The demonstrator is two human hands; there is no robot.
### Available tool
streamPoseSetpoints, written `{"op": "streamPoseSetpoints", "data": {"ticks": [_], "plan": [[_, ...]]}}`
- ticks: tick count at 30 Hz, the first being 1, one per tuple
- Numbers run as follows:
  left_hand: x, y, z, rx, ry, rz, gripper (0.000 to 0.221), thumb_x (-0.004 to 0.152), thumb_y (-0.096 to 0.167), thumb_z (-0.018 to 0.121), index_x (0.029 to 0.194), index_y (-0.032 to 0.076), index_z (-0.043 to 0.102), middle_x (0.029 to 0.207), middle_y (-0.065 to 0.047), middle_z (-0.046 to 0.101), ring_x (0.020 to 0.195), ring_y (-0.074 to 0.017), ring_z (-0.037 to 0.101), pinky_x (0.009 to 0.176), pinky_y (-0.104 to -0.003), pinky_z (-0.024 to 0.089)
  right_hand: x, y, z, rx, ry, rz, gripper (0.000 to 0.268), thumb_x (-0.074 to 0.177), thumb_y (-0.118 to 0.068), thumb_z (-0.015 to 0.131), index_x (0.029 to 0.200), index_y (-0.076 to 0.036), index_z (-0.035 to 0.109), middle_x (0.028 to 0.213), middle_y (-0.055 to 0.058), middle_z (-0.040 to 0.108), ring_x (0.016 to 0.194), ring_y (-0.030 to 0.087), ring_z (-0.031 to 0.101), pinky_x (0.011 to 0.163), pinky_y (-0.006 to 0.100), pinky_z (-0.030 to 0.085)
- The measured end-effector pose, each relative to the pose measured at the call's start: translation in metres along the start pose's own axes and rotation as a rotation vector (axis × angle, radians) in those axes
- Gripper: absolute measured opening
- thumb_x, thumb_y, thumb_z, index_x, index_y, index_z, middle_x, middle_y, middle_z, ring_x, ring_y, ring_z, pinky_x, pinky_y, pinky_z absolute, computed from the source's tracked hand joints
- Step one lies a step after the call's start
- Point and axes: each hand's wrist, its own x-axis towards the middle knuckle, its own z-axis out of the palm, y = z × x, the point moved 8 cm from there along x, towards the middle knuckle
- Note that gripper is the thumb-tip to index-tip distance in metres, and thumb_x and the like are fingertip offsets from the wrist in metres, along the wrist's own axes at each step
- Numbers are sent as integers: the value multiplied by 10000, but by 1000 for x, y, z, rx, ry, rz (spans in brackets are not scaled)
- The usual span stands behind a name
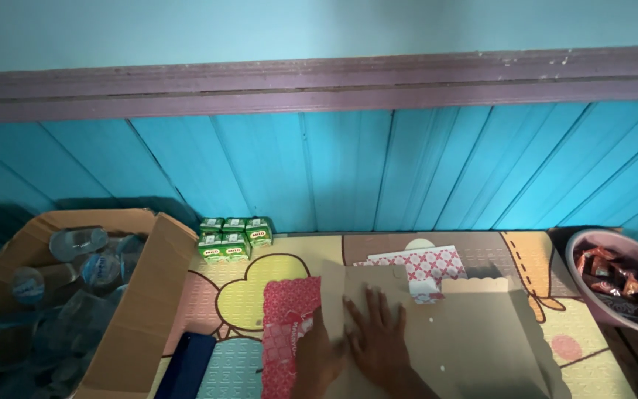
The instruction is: The person folds and assembles decorative pink printed cardboard gift boxes at a table, pressing the box flaps and sides flat by hand and stacking finished boxes with a pile of completed boxes. They work on one box at a time, creasing the base and tucking the side panels into shape.
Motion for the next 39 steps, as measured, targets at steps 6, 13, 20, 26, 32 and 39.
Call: {"op": "streamPoseSetpoints", "data": {"ticks": [6, 13, 20, 26, 32, 39], "plan": [[-12, 4, -4, -95, 84, 40, 675, 790, 208, 739, 1420, 264, 502, 1099, -80, 770, 909, -327, 766, 752, -436, 597, -2, -3, -2, 21, -22, 3, 717, 908, -418, 577, 1577, -242, 389, 1667, 227, 218, 1508, 462, 229, 1053, 716, 211], [-10, 1, -3, 6, -5, 10, 832, 732, 150, 712, 1497, 229, 392, 1139, -129, 736, 927, -377, 738, 788, -464, 598, -19, 4, 16, 31, -143, 80, 705, 938, -409, 528, 1598, -244, 346, 1682, 229, 155, 1520, 486, 161, 1056, 764, 170], [-24, 18, -15, -76, 67, 73, 774, 779, 211, 741, 1483, 214, 421, 990, -131, 769, 788, -368, 755, 670, -457, 593, -17, -7, -5, 19, -40, 60, 692, 924, -353, 513, 1589, -228, 369, 1695, 209, 184, 1541, 462, 175, 1081, 754, 177], [-33, 7, -8, -6, 49, 28, 800, 778, 193, 688, 1517, 173, 382, 996, -184, 760, 798, -424, 740, 680, -499, 587, -17, -11, -18, 44, 19, 55, 672, 914, -348, 539, 1559, -201, 425, 1668, 230, 250, 1517, 463, 250, 1066, 746, 217], [-33, 3, -7, -45, 48, 37, 778, 811, 203, 731, 1509, 149, 393, 1064, -184, 744, 870, -404, 740, 718, -481, 578, -27, -6, 4, 40, -72, 44, 724, 880, -354, 567, 1560, -163, 410, 1671, 263, 199, 1518, 499, 194, 1066, 750, 187], [-49, 23, -22, -2, 47, 42, 759, 818, 194, 697, 1506, 139, 381, 1062, -198, 737, 855, -421, 735, 722, -490, 587, -32, -23, -20, 64, -52, 80, 671, 928, -375, 531, 1566, -200, 418, 1659, 244, 260, 1512, 488, 244, 1083, 757, 194]]}}
